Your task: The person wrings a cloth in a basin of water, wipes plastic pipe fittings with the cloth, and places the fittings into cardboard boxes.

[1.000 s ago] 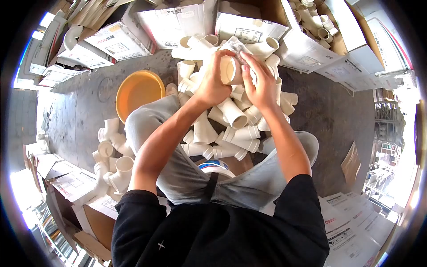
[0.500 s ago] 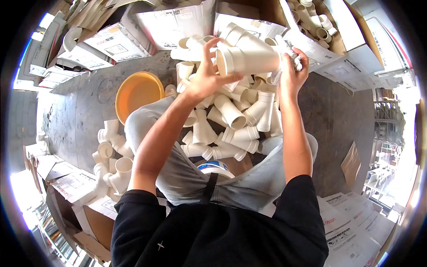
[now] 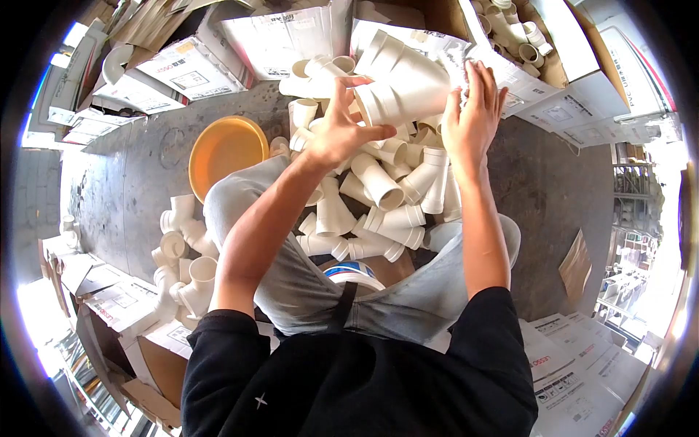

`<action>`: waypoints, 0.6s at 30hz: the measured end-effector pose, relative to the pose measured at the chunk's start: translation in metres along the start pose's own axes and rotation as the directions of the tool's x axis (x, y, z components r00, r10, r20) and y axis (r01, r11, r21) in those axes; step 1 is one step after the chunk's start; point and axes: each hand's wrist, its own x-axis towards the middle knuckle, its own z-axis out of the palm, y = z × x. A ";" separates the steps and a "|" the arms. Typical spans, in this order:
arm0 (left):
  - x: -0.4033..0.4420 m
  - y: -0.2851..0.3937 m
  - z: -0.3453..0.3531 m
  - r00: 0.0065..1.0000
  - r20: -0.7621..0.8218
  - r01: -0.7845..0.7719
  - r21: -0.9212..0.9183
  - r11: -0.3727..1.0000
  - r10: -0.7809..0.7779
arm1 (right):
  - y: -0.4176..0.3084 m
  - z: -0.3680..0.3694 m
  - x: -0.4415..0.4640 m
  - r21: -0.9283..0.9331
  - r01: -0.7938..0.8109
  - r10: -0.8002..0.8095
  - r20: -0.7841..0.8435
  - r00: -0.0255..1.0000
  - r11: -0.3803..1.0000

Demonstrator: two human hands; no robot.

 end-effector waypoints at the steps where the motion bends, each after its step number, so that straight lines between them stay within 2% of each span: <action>1: 0.000 0.000 0.002 1.000 0.001 -0.003 0.025 1.000 0.003 | -0.005 0.002 -0.001 -0.029 0.000 -0.001 -0.028 1.000 1.000; 4: 0.002 -0.015 0.002 0.993 0.052 -0.111 0.071 0.991 0.108 | -0.009 0.005 -0.002 0.063 0.000 0.001 -0.004 1.000 0.998; 5: 0.004 -0.020 0.000 0.985 0.097 -0.166 0.305 0.938 0.142 | -0.015 0.006 -0.004 0.128 -0.027 0.025 0.022 0.999 0.991; 8: 0.000 -0.030 0.006 0.992 0.085 -0.117 0.252 0.961 0.098 | -0.032 0.010 -0.008 0.376 -0.103 0.087 0.059 0.994 0.921; 10: -0.003 -0.035 0.010 0.996 0.075 -0.068 0.186 0.980 0.055 | -0.036 0.017 -0.011 0.367 0.015 -0.022 0.015 1.000 0.930; 12: -0.005 -0.036 0.010 0.998 0.055 0.019 0.099 0.995 -0.024 | -0.035 0.015 -0.007 0.473 0.030 -0.092 0.108 0.990 0.881; 14: -0.004 -0.040 0.008 1.000 0.025 -0.018 0.081 0.997 0.016 | -0.038 0.013 -0.005 0.506 0.127 -0.218 0.126 0.968 0.853; 16: 0.000 -0.047 0.005 0.995 0.009 -0.103 0.086 0.991 0.103 | -0.051 0.012 -0.008 0.503 0.264 -0.406 0.195 0.893 0.823; 18: 0.004 -0.047 0.003 0.973 0.008 -0.231 0.114 0.966 0.232 | -0.055 0.014 -0.014 0.451 0.311 -0.421 0.167 0.891 0.836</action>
